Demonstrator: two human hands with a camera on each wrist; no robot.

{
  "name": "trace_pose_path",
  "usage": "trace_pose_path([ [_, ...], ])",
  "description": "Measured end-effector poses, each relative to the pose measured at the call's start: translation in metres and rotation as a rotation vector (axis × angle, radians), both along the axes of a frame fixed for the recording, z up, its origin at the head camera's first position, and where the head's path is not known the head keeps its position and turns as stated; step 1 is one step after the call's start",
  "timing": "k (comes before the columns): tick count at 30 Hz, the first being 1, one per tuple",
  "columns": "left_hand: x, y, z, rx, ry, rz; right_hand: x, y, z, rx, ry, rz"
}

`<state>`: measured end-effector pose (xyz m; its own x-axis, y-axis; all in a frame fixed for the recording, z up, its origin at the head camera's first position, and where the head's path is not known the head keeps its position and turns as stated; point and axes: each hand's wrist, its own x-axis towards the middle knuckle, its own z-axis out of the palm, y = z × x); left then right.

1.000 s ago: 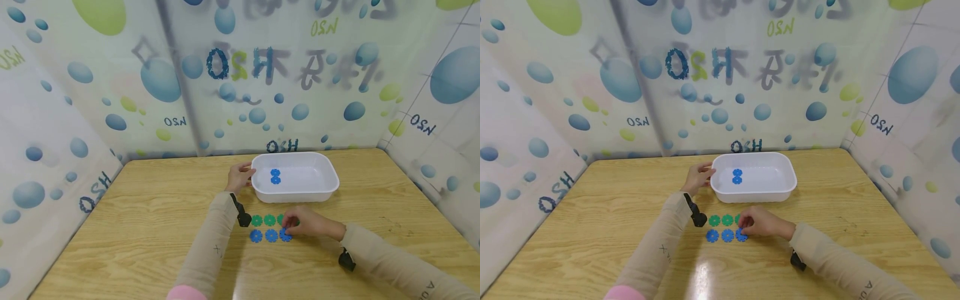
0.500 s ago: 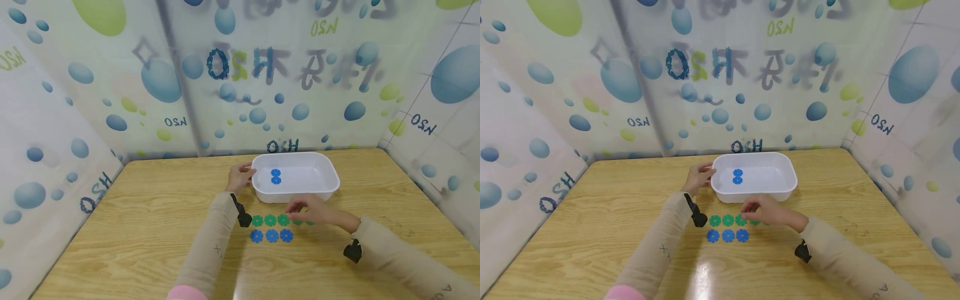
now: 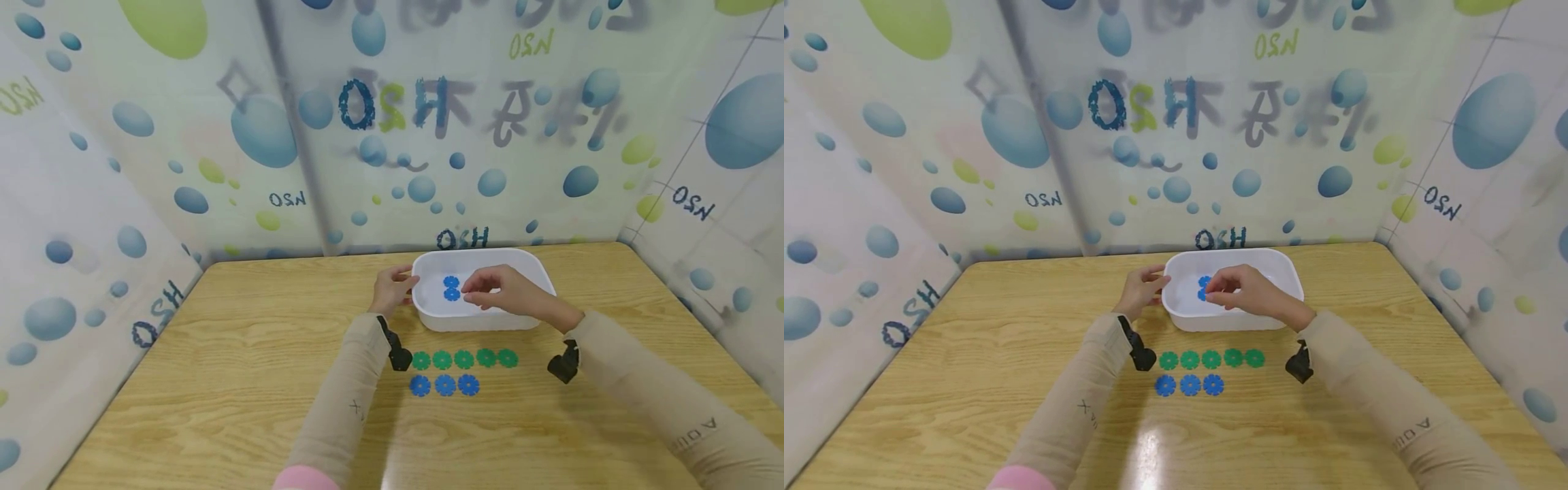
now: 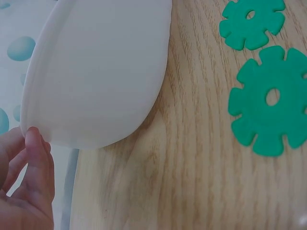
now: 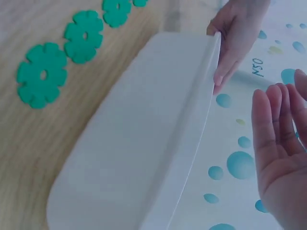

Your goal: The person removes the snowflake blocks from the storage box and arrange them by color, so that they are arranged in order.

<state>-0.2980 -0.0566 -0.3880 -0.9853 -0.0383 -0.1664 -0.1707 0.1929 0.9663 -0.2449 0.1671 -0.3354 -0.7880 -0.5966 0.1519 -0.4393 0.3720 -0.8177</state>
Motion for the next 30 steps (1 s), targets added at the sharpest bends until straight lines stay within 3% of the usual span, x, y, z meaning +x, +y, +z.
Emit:
trace_pose_path([
  [10, -0.001, -0.001, 0.000, 0.003, 0.001, -0.001, -0.040, -0.008, 0.003, 0.004, -0.071, -0.069],
  [19, -0.001, -0.001, -0.001, 0.030, -0.006, -0.014, -0.065, -0.015, -0.020, 0.077, -0.167, -0.168],
  [30, -0.002, -0.002, -0.001, 0.022, -0.010, -0.018, -0.080, -0.024, -0.044, 0.235, -0.223, -0.267],
])
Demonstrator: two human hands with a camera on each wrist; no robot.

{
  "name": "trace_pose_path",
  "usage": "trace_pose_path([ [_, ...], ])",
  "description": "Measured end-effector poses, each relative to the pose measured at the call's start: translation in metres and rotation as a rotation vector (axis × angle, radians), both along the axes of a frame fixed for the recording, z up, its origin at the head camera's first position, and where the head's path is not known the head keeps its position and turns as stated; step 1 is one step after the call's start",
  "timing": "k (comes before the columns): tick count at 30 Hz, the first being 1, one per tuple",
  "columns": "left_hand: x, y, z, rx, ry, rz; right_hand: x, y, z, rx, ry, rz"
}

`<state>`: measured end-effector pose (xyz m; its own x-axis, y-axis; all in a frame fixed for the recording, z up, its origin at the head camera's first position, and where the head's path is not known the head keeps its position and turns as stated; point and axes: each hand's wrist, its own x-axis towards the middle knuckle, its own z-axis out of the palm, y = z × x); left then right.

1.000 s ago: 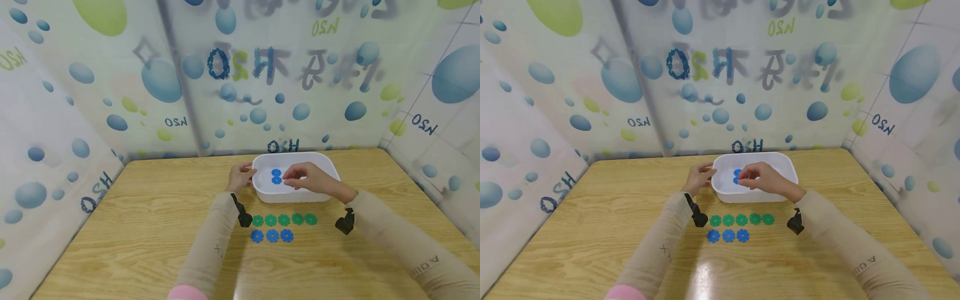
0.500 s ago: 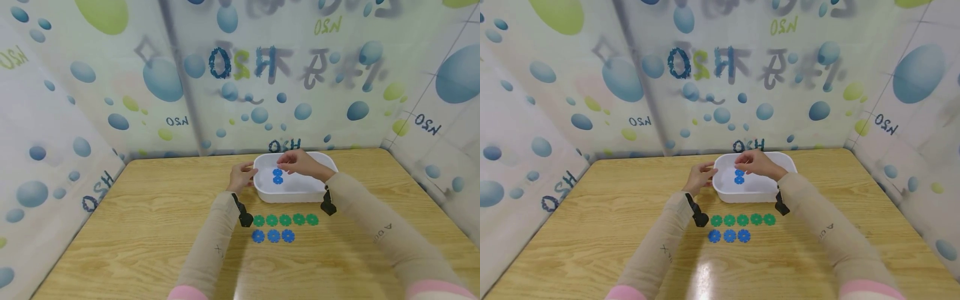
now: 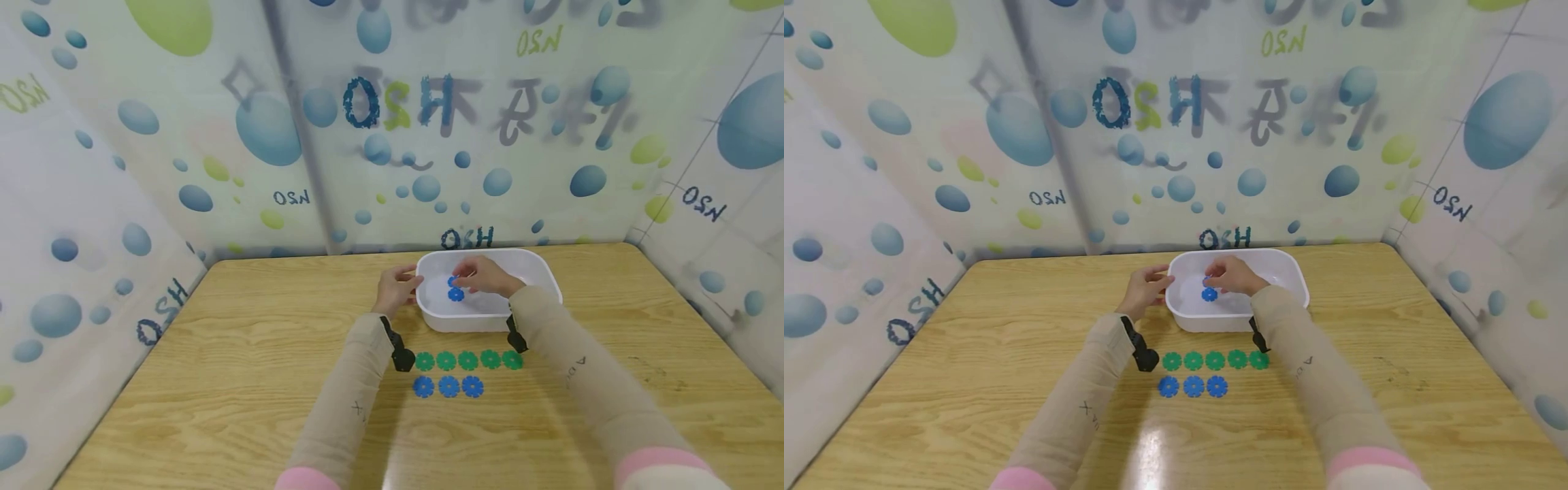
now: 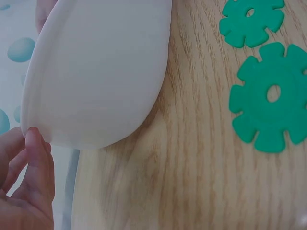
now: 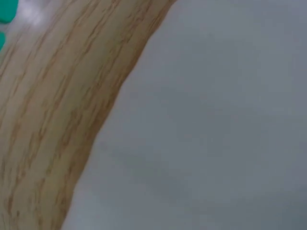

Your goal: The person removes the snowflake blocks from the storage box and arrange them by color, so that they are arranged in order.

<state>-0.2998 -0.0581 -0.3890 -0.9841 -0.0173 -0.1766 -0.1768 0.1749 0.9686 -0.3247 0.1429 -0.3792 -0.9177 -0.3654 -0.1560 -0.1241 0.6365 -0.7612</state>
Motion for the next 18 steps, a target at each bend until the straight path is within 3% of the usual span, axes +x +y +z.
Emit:
trace_pose_path([
  [8, 0.000, -0.001, -0.001, -0.004, -0.005, 0.004, -0.005, -0.001, -0.009, 0.061, -0.067, -0.013],
  [18, -0.001, -0.001, -0.002, -0.007, 0.009, 0.002, -0.009, -0.002, -0.014, 0.070, -0.084, 0.006],
])
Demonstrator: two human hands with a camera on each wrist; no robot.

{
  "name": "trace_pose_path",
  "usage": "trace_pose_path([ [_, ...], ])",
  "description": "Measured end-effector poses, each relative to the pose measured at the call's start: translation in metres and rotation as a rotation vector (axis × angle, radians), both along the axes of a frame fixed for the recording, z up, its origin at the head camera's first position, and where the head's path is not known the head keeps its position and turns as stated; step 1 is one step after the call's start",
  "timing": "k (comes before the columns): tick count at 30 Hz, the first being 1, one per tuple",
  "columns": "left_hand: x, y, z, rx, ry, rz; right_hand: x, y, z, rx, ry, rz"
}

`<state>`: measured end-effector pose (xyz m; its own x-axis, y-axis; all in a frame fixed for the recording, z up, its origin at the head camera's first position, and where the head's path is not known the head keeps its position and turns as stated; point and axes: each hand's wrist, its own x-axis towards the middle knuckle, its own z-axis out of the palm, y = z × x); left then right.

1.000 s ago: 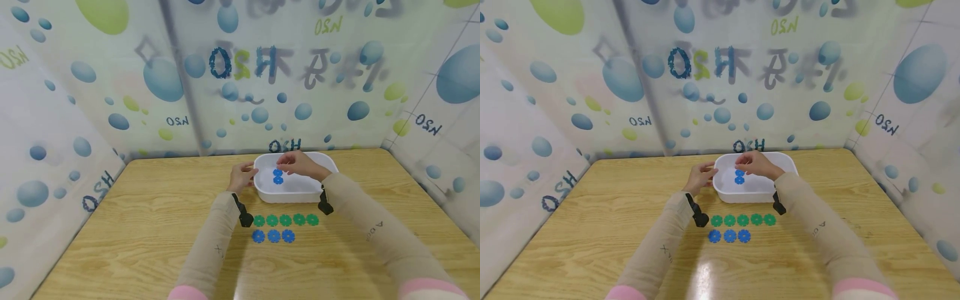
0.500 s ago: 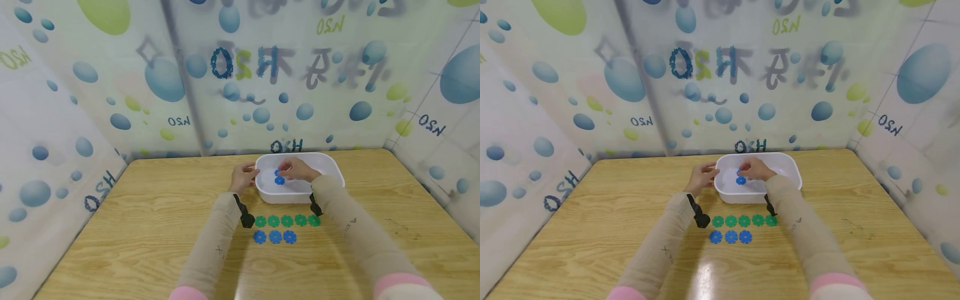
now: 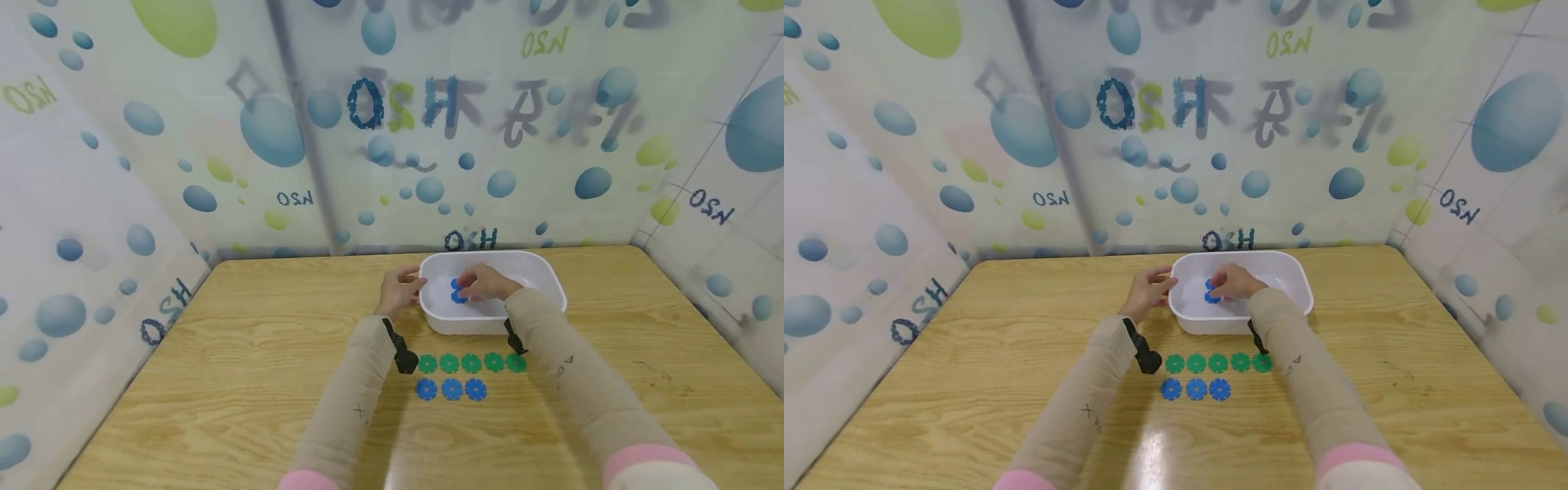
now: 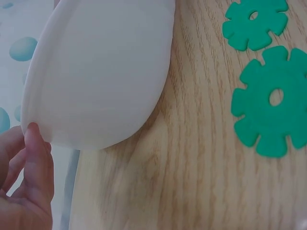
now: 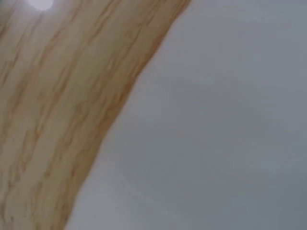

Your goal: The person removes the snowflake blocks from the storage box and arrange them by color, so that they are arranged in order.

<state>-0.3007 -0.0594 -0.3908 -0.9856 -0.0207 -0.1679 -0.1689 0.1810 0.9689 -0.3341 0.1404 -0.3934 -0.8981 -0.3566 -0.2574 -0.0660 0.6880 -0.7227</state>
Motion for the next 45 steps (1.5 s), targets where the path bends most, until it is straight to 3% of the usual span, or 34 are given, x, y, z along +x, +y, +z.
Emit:
trace_pose_path([
  [14, 0.0020, 0.0005, 0.0020, -0.008, -0.001, -0.001, -0.0018, -0.0037, -0.0005, 0.049, -0.026, 0.055],
  [25, 0.0031, 0.0010, 0.0041, 0.015, -0.017, -0.001, 0.0024, -0.0046, 0.0015, 0.098, 0.000, 0.129],
  [45, 0.0024, 0.0011, 0.0025, 0.014, -0.006, 0.000, 0.0030, -0.0079, -0.0002, 0.115, -0.002, 0.128],
])
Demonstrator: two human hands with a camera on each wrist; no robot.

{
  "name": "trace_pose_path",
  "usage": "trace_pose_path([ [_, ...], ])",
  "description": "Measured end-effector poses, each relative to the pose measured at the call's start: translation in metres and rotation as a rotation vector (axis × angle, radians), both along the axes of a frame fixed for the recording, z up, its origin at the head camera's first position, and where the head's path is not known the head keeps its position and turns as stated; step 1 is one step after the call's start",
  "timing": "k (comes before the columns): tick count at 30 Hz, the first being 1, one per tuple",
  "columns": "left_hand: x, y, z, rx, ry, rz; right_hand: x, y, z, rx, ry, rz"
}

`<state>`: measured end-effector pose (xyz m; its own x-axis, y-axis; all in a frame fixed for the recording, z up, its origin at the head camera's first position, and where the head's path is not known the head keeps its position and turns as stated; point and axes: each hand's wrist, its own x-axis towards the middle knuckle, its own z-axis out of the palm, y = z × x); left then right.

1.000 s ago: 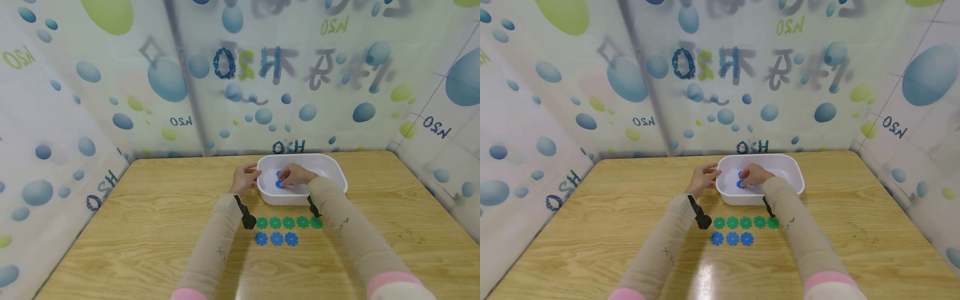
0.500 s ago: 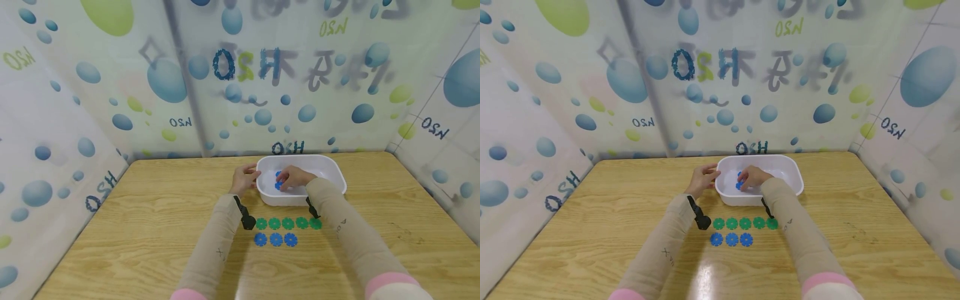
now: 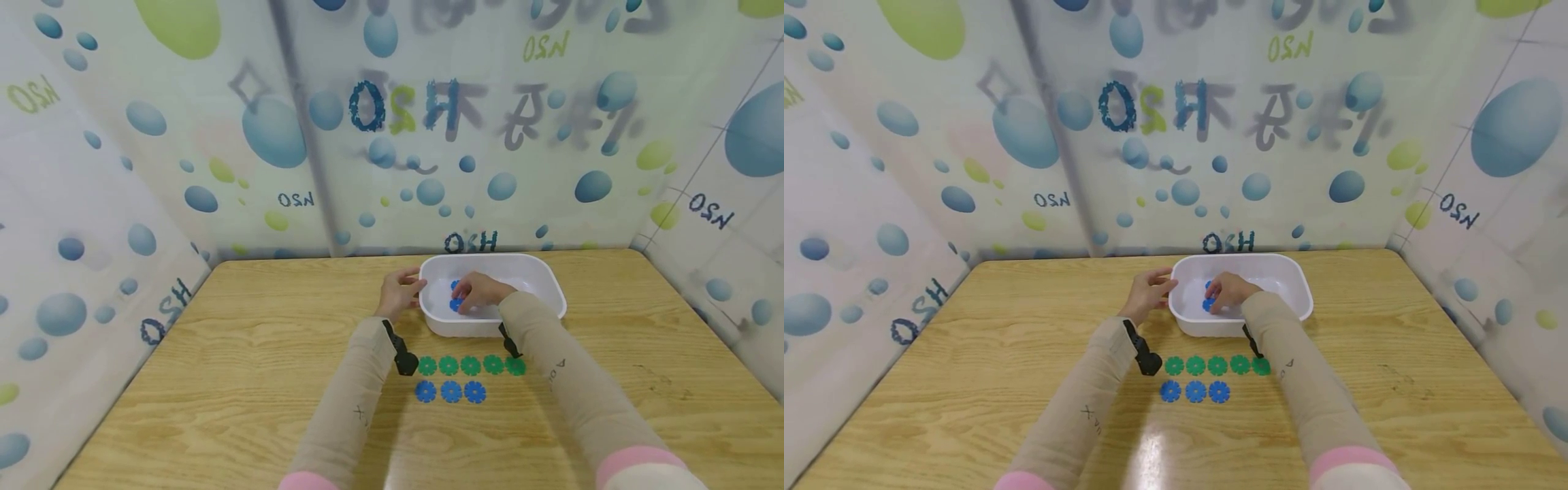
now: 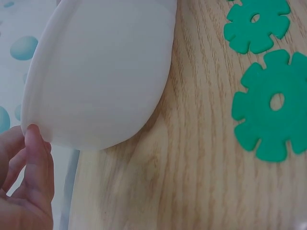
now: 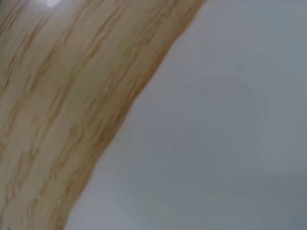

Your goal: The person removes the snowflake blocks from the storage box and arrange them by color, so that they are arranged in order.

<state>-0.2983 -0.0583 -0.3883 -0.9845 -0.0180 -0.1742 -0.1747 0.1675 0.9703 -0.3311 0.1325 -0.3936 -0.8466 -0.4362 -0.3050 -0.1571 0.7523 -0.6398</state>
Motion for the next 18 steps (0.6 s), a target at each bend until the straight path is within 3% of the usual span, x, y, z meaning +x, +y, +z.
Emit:
trace_pose_path([
  [18, 0.0015, 0.0007, 0.0003, -0.002, 0.013, 0.012, 0.0027, 0.0014, 0.0047, 0.037, 0.025, 0.017],
])
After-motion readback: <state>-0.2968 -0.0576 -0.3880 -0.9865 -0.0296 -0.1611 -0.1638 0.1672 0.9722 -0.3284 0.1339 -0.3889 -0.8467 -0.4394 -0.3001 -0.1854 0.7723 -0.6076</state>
